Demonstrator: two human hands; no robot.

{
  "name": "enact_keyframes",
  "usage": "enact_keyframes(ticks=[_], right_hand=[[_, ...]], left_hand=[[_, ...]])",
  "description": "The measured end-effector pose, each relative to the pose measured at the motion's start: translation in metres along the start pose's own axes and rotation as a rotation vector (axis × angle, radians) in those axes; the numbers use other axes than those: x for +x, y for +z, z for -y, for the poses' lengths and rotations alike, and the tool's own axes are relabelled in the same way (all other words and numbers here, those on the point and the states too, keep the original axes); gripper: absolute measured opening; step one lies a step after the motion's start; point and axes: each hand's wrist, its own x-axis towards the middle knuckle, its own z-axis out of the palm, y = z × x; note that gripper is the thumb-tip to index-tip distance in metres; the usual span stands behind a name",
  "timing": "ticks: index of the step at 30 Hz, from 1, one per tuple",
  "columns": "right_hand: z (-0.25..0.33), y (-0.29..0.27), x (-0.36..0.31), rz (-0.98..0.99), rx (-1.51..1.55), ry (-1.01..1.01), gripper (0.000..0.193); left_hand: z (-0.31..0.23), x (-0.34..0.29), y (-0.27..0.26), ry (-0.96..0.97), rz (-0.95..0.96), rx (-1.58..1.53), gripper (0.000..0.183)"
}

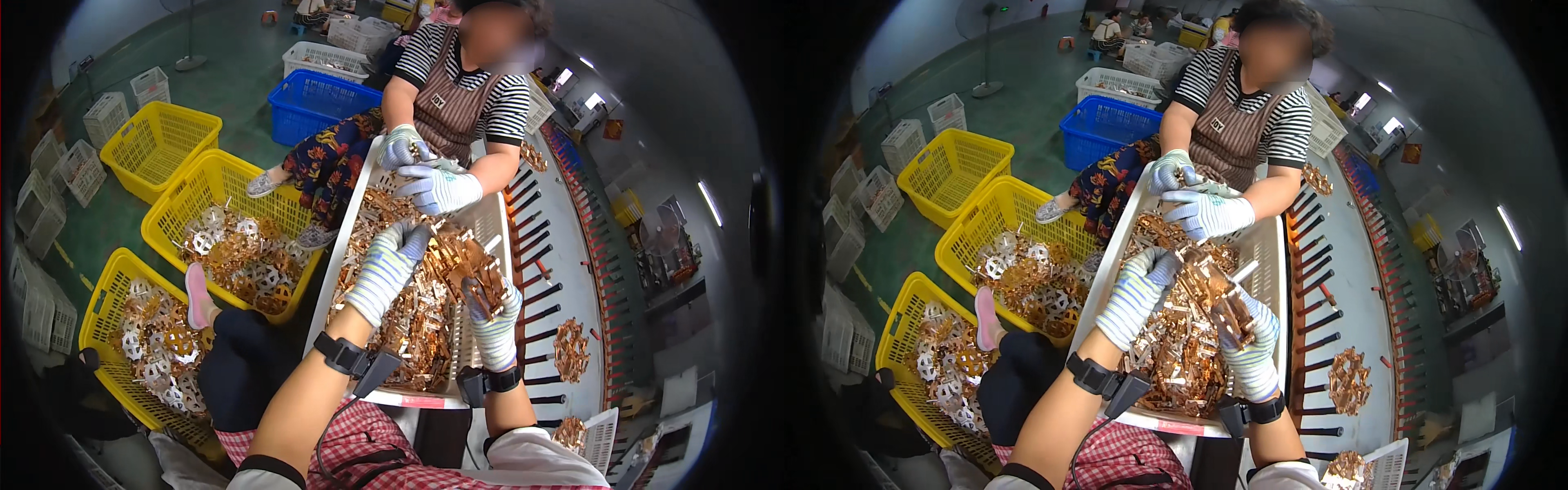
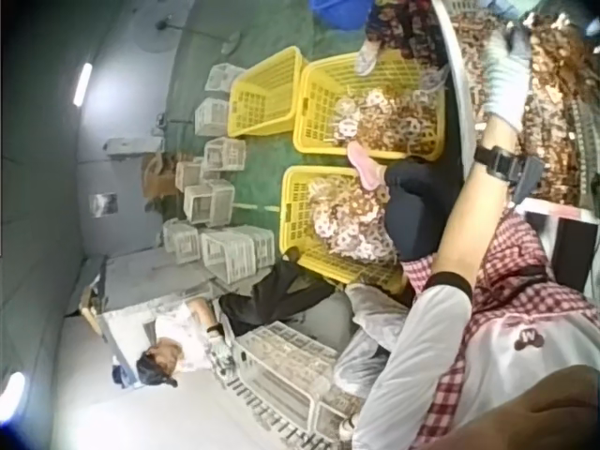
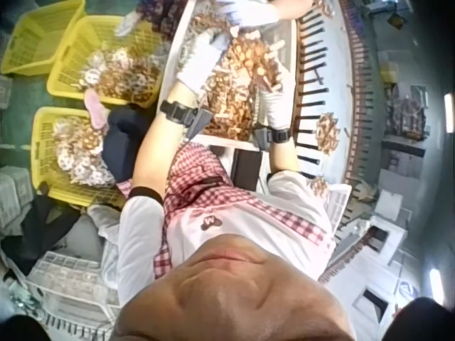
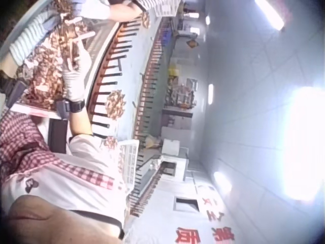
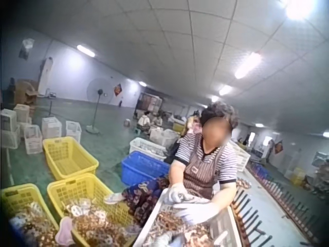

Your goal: The person sits at a workstation in a factory, sorting small, shiny, gold-colored decorative items from a white basket. They pick up the items one by one, inspect them, and place them into a yellow basket. Another worker is visible across the table performing a similar task.

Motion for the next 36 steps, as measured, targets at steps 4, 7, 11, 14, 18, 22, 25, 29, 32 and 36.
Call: enact_keyframes(ticks=[4, 7, 11, 14, 18, 22, 25, 29, 32, 36], right_hand=[[0.012, 0.003, 0.003, -0.018, -0.023, 0.022, 0.038], [0.031, 0.005, 0.022, 0.077, -0.310, -0.174, 0.042], [0.022, 0.016, 0.012, -0.094, 0.340, 0.192, 0.045], [-0.006, 0.009, 0.001, -0.052, 0.855, 0.545, 0.045], [0.009, 0.013, 0.010, -0.101, 1.016, 0.517, 0.033], [-0.017, -0.008, 0.016, -0.262, 0.230, 0.329, 0.028], [-0.024, -0.004, 0.000, -0.078, 0.259, 0.319, 0.020], [-0.028, -0.001, -0.012, 0.093, 0.768, 0.562, 0.036], [-0.020, -0.001, -0.008, 0.137, 0.876, 0.610, 0.039], [-0.011, -0.002, -0.006, 0.139, 0.412, 0.410, 0.039]], left_hand=[[0.019, 0.012, 0.002, 0.144, -0.069, 0.078, 0.023], [0.005, -0.001, -0.002, -0.300, -0.020, -0.365, 0.026], [0.005, 0.003, -0.003, -0.087, -0.010, -0.095, 0.021], [0.013, 0.006, 0.002, 0.282, -0.135, 0.573, 0.020], [0.034, 0.014, -0.006, 0.372, -0.243, 0.499, 0.022], [-0.009, -0.006, -0.005, -0.180, -0.081, -0.326, 0.023], [-0.002, -0.001, 0.000, -0.097, -0.023, -0.137, 0.026], [-0.003, -0.002, 0.007, -0.102, -0.059, 0.036, 0.023], [0.004, 0.003, 0.004, 0.098, -0.078, 0.328, 0.023], [0.015, 0.006, 0.002, 0.398, -0.188, 0.854, 0.026]])
